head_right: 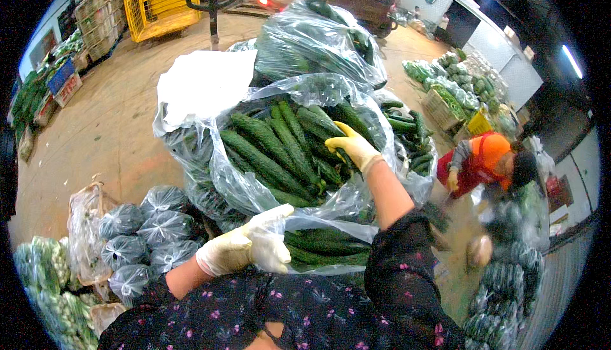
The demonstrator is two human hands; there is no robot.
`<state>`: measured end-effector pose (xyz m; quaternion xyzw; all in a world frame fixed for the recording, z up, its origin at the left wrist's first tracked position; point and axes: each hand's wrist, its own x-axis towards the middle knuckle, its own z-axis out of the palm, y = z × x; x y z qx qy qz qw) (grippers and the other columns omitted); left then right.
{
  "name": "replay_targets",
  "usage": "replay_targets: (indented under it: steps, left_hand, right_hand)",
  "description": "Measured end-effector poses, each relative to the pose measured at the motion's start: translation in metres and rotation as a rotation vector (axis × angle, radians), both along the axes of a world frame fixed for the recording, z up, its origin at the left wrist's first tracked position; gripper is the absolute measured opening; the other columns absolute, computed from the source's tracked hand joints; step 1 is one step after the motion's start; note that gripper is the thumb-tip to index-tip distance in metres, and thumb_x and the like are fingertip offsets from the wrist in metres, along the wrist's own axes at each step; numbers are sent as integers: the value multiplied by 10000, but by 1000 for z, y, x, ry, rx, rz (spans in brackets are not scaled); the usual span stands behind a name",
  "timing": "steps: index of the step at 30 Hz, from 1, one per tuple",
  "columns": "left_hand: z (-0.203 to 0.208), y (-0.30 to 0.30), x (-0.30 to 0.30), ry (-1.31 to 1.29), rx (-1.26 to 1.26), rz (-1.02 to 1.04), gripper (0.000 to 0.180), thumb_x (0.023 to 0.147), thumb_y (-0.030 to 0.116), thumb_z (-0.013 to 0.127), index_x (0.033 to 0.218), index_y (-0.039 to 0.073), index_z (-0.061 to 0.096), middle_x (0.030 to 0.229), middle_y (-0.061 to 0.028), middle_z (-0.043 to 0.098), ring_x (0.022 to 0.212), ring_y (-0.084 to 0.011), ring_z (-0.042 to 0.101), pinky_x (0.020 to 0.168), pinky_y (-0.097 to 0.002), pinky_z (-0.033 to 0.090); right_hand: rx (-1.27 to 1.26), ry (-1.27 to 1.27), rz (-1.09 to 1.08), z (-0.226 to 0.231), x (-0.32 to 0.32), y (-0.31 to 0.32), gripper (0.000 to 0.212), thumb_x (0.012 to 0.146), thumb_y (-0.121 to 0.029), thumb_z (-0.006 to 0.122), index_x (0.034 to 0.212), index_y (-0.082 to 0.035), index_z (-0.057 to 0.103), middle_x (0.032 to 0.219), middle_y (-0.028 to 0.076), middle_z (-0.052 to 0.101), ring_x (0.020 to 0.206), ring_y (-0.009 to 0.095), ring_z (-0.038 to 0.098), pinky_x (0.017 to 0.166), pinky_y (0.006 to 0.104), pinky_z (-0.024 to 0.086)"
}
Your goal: The person picks up cucumbers from a large plastic-lined bag, places them into a smaller plastic bag inside a container on a scale, and then moves the filled bags to a separate stack on the floor.
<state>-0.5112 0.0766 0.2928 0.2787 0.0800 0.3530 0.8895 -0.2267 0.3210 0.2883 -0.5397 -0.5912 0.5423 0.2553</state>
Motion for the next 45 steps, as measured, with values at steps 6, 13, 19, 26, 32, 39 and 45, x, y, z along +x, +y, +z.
replay_targets:
  steps: [6, 13, 19, 26, 32, 39, 45]
  left_hand:
    - [9, -1, 6, 28, 45, 14, 1061, 728, 412, 719, 1516, 80, 92, 1094, -256, 604, 977, -352, 624, 915, -482, 486]
    - [14, -3, 20, 2, 93, 104, 999, 754, 432, 709, 1507, 92, 148, 1098, -239, 599, 983, -340, 621, 900, -490, 494]
    - [15, -15, 20, 83, 91, 220, 939, 784, 415, 634, 1501, 54, 148, 1096, -266, 586, 935, -336, 626, 856, -454, 515]
    - [18, -17, 23, 119, 151, 228, 968, 774, 397, 670, 1496, 35, 137, 1091, -265, 585, 920, -329, 630, 814, -422, 539]
    - [30, -20, 36, 172, 269, 184, 979, 761, 411, 691, 1484, 1, 173, 1073, -250, 601, 912, -296, 632, 815, -401, 538]
    - [31, -9, 38, 152, 167, 465, 833, 803, 418, 621, 1411, -66, 319, 1114, -208, 618, 961, -287, 628, 866, -408, 499]
    - [13, -25, 23, 102, 141, 433, 841, 820, 389, 625, 1435, -60, 270, 1154, -204, 596, 1004, -275, 611, 886, -385, 493]
  right_hand:
    - [-190, 430, -53, 44, 51, -98, 631, 898, -152, 587, 1466, -260, 332, 850, 129, 612, 572, 118, 547, 450, 234, 461]
    - [-249, 722, -117, 41, 75, -177, 550, 917, -198, 591, 1422, -204, 373, 911, 143, 599, 575, 133, 536, 473, 240, 457]
    - [-218, 823, -104, 52, 90, -240, 628, 940, -217, 537, 1498, -219, 248, 898, 161, 603, 572, 142, 529, 482, 232, 437]
    - [-171, 692, -156, 86, 131, -319, 862, 792, -330, 678, 1498, -110, 235, 961, 176, 618, 564, 144, 542, 452, 228, 425]
    - [-386, 528, -43, 86, 140, -329, 998, 703, -436, 723, 1485, -45, 243, 995, 146, 609, 711, 175, 619, 531, 225, 483]
    - [-480, 586, 130, 77, 125, -296, 957, 721, -387, 727, 1490, -77, 251, 986, 138, 614, 703, 164, 599, 498, 228, 471]
    - [-432, 679, 4, 74, 151, -322, 995, 692, -370, 749, 1494, -91, 230, 970, 178, 628, 610, 190, 598, 433, 245, 444]
